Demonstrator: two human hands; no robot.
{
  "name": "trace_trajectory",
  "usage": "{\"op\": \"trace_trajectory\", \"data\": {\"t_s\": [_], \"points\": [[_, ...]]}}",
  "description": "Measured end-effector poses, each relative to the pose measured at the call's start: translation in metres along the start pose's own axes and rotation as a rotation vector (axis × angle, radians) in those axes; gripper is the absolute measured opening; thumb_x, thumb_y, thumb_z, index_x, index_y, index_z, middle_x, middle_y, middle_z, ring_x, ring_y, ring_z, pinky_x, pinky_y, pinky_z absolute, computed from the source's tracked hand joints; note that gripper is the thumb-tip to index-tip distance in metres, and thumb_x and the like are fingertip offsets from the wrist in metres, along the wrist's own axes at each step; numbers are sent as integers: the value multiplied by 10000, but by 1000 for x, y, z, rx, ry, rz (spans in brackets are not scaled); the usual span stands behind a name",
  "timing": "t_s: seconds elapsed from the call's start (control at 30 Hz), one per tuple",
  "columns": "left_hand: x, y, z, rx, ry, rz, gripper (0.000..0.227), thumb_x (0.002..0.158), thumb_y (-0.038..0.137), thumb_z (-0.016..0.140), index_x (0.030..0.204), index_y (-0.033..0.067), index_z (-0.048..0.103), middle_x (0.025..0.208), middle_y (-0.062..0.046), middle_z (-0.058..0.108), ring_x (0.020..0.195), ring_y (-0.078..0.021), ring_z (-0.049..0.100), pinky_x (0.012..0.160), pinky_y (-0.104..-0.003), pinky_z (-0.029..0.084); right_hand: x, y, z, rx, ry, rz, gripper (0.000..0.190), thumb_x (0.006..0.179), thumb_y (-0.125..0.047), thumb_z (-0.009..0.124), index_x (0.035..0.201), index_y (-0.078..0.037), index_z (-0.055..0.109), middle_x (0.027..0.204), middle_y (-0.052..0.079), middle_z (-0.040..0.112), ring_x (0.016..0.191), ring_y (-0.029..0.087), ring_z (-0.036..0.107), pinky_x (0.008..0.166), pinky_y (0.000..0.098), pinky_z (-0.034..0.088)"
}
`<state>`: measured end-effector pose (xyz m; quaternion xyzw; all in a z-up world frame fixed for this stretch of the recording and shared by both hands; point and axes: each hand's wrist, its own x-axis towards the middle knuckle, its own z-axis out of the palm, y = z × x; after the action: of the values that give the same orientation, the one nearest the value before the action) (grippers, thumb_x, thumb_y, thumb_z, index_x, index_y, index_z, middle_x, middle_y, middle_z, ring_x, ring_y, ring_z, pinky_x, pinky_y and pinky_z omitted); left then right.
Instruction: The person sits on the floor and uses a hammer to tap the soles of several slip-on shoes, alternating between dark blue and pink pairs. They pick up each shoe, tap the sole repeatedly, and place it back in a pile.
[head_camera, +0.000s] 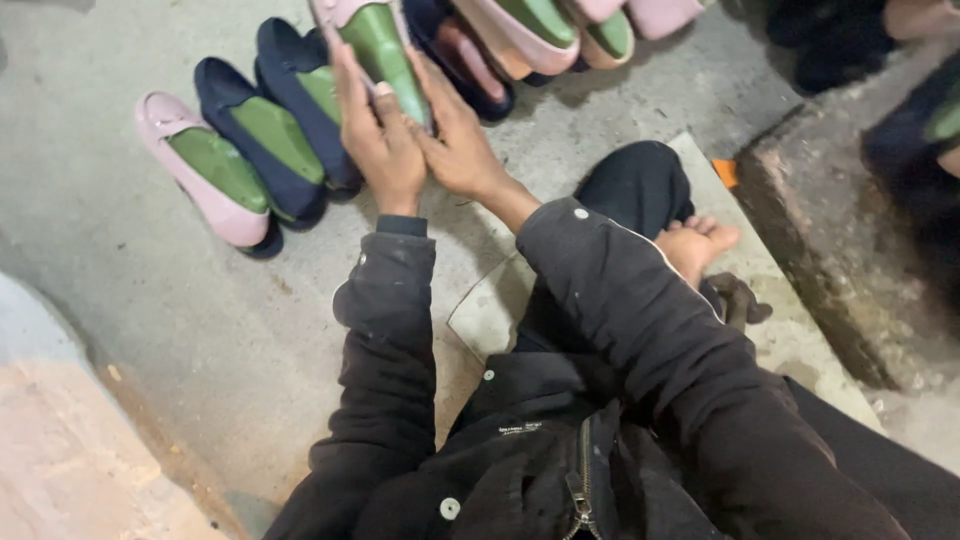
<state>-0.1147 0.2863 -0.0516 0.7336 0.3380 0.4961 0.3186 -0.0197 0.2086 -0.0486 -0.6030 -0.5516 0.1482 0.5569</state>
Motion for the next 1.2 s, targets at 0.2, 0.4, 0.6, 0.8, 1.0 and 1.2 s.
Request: {"op": "trace_trajectory", "data": {"t_s": [0.2,0.4,0.6,0.8,1.0,1.2], "points": [[-36,112,5,-138,82,102,451,1191,328,367,1523,53,498,1576,-129,528,1505,-290,535,1292,-412,452,-38,-65,-54,121,100,175,556,1159,-392,414,1626,-102,331,1702,118,347,1615,263,322,1311,404,315],[-108,180,83,-587,-290,-135,540,1129,430,398,1415,14,592,1446,-170,631,1365,-277,612,1172,-392,491,-128,-92,-146,77,428,244,513,1144,-346,453,1575,-75,389,1628,146,447,1520,264,460,1293,377,351],[-192,259,133,-767,-649,-106,372,1117,245,467,1373,67,670,1313,-204,696,1254,-353,659,1064,-443,550,-243,-114,-225,52,747,285,458,1155,-229,459,1569,-34,439,1578,223,465,1449,380,458,1221,556,348],[-268,298,178,-848,-987,-152,327,1109,163,487,1342,55,689,1280,-230,707,1251,-369,638,1054,-463,557,-338,-124,-261,124,1086,368,497,1154,-215,451,1606,-28,363,1601,243,412,1505,421,349,1139,563,434],[-314,337,175,-894,-1141,-141,334,1115,214,523,1380,57,651,1302,-249,692,1299,-407,590,1067,-520,530,-387,-125,-274,60,1283,360,474,1165,-200,448,1603,-34,372,1592,237,431,1491,401,375,1087,520,488],[-347,367,177,-875,-1244,-143,323,1073,158,567,1365,83,681,1295,-194,718,1276,-317,645,1031,-427,575,-417,-133,-288,-33,1388,355,460,1154,-216,464,1580,-50,414,1563,201,492,1440,307,477,1072,444,518]]}}
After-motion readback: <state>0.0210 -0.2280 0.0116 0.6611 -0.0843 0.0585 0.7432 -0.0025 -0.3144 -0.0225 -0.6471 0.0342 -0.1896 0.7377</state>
